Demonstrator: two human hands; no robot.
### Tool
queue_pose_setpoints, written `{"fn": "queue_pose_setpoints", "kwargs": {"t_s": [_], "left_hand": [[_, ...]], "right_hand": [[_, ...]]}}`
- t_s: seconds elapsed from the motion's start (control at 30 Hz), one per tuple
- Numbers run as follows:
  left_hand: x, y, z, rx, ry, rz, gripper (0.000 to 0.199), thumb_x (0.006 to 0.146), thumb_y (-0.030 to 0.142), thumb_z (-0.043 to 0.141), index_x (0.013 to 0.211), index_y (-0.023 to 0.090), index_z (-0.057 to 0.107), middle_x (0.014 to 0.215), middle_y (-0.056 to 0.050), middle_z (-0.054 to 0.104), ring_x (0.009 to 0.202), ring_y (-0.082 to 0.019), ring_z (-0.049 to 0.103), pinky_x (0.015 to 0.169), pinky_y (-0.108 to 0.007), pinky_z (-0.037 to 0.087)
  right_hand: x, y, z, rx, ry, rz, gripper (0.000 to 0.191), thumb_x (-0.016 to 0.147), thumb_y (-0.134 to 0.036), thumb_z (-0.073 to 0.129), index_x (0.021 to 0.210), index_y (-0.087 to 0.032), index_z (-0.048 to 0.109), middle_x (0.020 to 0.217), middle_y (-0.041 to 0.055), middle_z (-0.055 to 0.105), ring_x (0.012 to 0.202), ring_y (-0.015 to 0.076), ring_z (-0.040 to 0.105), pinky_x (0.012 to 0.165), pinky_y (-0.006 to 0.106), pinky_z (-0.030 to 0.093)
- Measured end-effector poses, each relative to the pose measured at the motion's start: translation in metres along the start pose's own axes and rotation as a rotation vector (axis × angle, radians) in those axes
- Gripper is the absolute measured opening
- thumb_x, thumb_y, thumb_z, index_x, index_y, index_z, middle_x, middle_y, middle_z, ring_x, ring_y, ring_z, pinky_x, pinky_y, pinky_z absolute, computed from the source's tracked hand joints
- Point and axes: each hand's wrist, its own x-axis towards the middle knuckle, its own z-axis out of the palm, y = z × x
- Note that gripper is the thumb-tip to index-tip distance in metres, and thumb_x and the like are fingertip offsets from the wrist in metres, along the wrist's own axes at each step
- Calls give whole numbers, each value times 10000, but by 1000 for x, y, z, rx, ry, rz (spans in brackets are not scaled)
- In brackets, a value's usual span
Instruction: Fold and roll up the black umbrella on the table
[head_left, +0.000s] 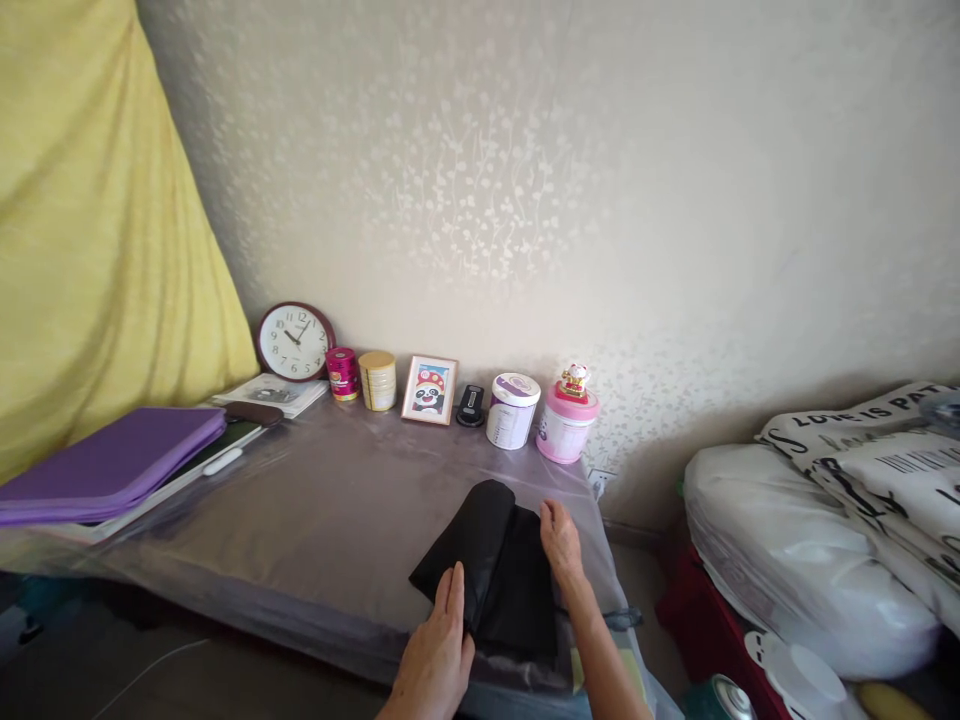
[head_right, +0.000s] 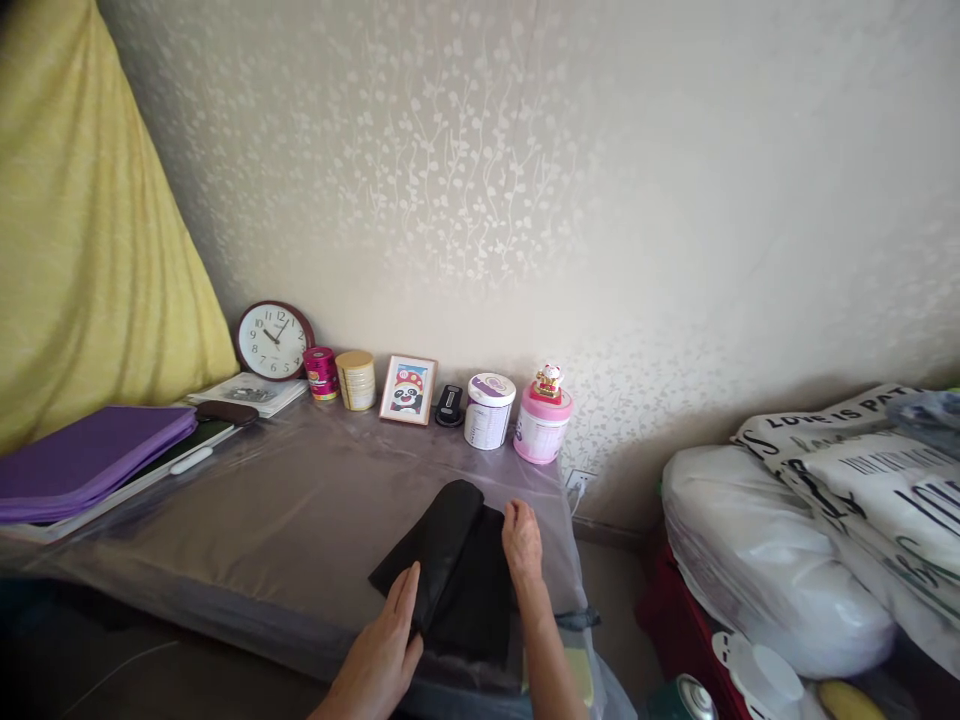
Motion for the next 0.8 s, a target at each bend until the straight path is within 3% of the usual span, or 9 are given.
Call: {"fn": "queue_pose_setpoints", "kwargs": {"t_s": [0.17, 0.3, 0.43, 0.6, 0.8], "left_hand": [[2, -7, 3, -109, 49, 58, 680, 770, 103, 319, 1403, 79, 71, 1464, -140, 186, 1213, -176, 432, 941, -232, 372], [4, -16, 6, -210, 88, 110, 665, 763, 113, 324, 1388, 46, 107, 1445, -158, 229, 1272, -173, 350, 1003, -258, 331], [7, -23, 9, -268, 124, 118, 671, 761, 131, 333, 1393, 105, 110, 1438, -123, 262, 1279, -153, 339, 1031, -275, 306], [6, -18, 7, -194, 98, 84, 660, 769, 119, 319, 1393, 82, 108, 1439, -138, 253, 1248, -159, 388, 992, -245, 336], [0, -6, 2, -83, 64, 33, 663, 784, 92, 311, 1403, 90, 71, 1452, -144, 219, 1170, -166, 477, 906, -217, 389]], "right_hand": [[-26, 22, -14, 5, -71, 101, 359, 858, -407, 317, 846, -200, 610, 778, 82, 682, 692, 212, 647, 617, 291, 458], [-37, 11, -7, 28, -85, 123, 385, 838, -484, 338, 787, -213, 608, 772, 91, 685, 755, 241, 653, 633, 299, 446], [-42, 6, -3, 21, -22, 76, 318, 815, -416, 362, 691, -230, 588, 748, 87, 683, 750, 250, 646, 635, 308, 435], [-45, 9, -9, 53, -37, 90, 355, 806, -438, 317, 544, -262, 479, 607, 63, 639, 621, 229, 613, 554, 303, 401], [-43, -4, -15, 64, -13, 75, 368, 811, -463, 281, 605, -247, 496, 632, 76, 636, 645, 242, 611, 573, 308, 385]]}}
